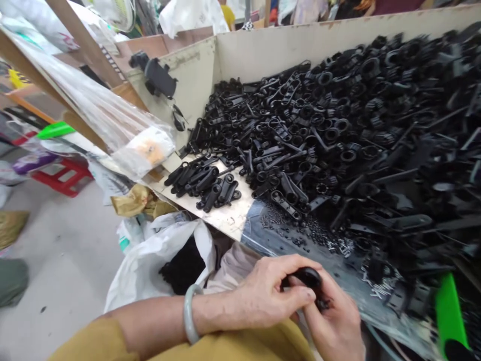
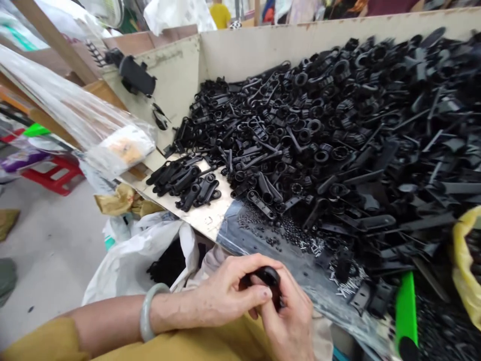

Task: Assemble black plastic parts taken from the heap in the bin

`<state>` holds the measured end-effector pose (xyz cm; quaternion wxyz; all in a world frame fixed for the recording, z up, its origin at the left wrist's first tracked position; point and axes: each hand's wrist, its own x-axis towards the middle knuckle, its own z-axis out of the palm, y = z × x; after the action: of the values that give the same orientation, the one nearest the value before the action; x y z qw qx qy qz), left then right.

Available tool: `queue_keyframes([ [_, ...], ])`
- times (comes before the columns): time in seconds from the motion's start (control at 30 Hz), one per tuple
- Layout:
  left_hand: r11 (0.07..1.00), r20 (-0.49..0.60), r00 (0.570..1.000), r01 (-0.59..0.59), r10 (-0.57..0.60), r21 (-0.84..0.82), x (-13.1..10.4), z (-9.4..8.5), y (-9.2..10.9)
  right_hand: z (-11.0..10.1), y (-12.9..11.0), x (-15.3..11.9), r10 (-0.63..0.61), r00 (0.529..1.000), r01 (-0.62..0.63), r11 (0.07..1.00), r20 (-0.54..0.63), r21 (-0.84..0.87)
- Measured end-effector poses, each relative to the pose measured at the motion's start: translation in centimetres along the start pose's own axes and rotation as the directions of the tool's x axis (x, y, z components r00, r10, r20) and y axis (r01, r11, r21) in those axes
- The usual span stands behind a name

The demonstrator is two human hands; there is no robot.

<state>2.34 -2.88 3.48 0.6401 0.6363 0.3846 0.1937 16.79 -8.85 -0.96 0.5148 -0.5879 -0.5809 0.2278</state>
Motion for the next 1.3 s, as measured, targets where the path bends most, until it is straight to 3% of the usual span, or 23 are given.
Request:
queue_keyframes([
  [0.13,0.99,0.063,0.995,-0.083,0.076,0.112,-0.3,-1.5,1.1,-0.5,-0.4,0.6,0.043,0.998,-0.044,0.998,0.052,0.033],
  [0.27,0.918,0.287,0.943,-0.254,0.166,0.305,-0.4,-4.0,2.9,-1.5,-1.7,1.8,0.153,0.967,-0.17,0.983,0.204,0.069],
  [0.37,0.862,0.29,0.93,-0.328,0.224,0.386,-0.4,-4.7,3.1,-2.1,-2.5,2.5,0.199,0.937,-0.236,0.967,0.288,0.099],
  [0.63,0.901,0.151,0.954,-0.294,0.258,0.319,-1.0,-2.5,0.6,-1.9,-2.3,0.8,0.249,0.923,-0.279,0.958,0.293,0.064],
  [0.9,0.953,0.121,0.985,-0.151,0.123,0.262,-1.1,-2.2,1.7,-1.7,-2.5,0.3,0.268,0.919,-0.315,0.94,0.288,0.13],
  [1.0,0.991,0.117,0.992,-0.065,0.052,0.114,-0.6,-2.2,1.7,-1.9,-2.2,1.1,0.296,0.902,-0.356,0.922,0.313,0.154],
  [1.1,0.99,0.093,0.996,0.008,0.005,-0.139,-0.5,-1.9,1.1,-1.3,-1.6,2.2,0.365,0.897,-0.43,0.853,0.25,0.297],
  [1.17,0.976,0.024,1.0,0.008,-0.003,-0.218,-0.6,-2.1,0.5,-0.4,-1.2,3.1,0.366,0.906,-0.42,0.834,0.21,0.357],
  [1.23,0.99,-0.076,0.997,-0.028,0.017,-0.135,-0.9,-3.3,-0.1,0.7,-1.0,4.2,0.288,0.935,-0.341,0.894,0.209,0.293],
  [1.3,0.99,-0.257,0.96,-0.088,0.114,0.112,-1.2,-5.8,-0.3,1.6,-1.0,5.2,0.181,0.962,-0.217,0.961,0.204,0.174],
])
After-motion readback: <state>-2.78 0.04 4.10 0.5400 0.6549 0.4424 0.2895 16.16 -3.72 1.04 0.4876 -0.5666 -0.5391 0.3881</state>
